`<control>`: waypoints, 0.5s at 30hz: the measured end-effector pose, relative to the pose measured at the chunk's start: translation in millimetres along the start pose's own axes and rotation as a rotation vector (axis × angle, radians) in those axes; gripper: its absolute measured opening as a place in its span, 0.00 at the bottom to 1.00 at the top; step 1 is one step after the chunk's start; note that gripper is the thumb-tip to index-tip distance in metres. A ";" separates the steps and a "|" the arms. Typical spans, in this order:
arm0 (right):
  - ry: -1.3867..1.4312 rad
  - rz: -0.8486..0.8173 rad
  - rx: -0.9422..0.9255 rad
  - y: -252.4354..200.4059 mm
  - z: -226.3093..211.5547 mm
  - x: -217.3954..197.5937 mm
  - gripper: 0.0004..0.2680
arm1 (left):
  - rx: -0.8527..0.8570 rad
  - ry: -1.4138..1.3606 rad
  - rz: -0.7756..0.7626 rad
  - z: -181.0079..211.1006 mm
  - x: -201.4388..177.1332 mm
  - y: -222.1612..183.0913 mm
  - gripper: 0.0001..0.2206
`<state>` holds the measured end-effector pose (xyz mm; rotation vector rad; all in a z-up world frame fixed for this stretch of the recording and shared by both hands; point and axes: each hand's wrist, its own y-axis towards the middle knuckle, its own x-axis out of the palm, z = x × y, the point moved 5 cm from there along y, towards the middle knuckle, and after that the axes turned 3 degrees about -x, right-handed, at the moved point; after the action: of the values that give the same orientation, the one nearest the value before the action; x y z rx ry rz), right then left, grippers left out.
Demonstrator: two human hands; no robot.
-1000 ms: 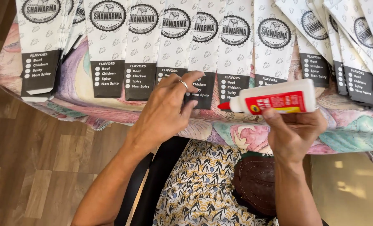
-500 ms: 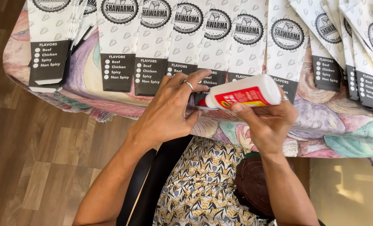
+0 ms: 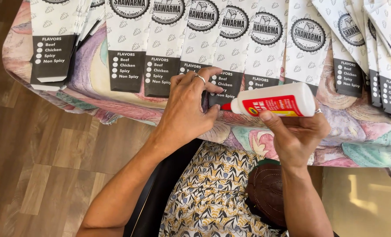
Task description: The person applies glue from a squeeze bottle to the flaps of printed shawarma packaging sleeves and presses the surfaces together by hand to secure them.
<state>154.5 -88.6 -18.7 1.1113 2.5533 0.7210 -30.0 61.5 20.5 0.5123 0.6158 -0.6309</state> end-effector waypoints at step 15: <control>0.264 0.008 0.011 7.6 2.9 -27.7 0.06 | 0.217 -0.036 0.116 -14.0 -4.0 -7.7 0.28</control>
<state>179.0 -103.7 -15.8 1.0945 2.7732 0.9109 -42.9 66.2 11.3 0.7329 0.4816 -0.5991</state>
